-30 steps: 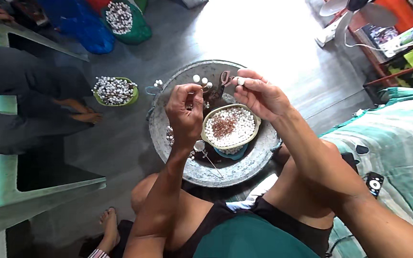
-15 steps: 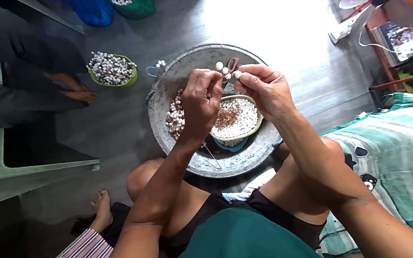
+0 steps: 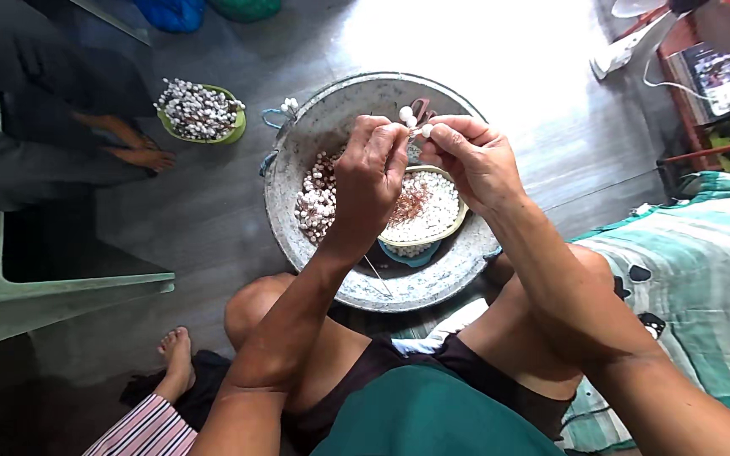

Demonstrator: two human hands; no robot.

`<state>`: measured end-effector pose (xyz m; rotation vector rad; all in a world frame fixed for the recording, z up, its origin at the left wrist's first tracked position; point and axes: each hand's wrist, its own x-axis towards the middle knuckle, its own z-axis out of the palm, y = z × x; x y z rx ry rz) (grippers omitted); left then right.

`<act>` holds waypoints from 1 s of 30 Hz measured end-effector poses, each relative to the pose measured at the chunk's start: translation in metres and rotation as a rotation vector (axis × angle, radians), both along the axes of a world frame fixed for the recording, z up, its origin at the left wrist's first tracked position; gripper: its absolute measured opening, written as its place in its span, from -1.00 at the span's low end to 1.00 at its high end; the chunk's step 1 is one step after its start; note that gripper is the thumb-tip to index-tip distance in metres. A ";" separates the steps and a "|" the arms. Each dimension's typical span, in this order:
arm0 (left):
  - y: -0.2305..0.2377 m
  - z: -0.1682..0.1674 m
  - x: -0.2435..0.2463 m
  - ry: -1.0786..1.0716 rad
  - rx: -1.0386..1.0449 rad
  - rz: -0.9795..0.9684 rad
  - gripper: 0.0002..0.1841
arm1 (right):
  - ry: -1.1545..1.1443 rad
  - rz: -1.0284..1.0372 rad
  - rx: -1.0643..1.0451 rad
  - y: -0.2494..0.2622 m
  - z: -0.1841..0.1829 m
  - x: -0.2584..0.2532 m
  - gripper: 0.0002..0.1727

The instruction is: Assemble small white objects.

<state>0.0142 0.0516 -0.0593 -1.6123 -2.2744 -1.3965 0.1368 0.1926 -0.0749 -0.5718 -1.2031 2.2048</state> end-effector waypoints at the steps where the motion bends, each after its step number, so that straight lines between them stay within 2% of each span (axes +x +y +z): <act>1: 0.000 0.000 0.000 0.000 0.004 -0.004 -0.86 | -0.009 0.002 -0.002 0.000 0.000 0.000 -0.81; 30: 0.010 -0.004 -0.003 0.012 0.031 0.014 -0.86 | -0.056 -0.010 0.155 -0.004 -0.003 0.000 -0.81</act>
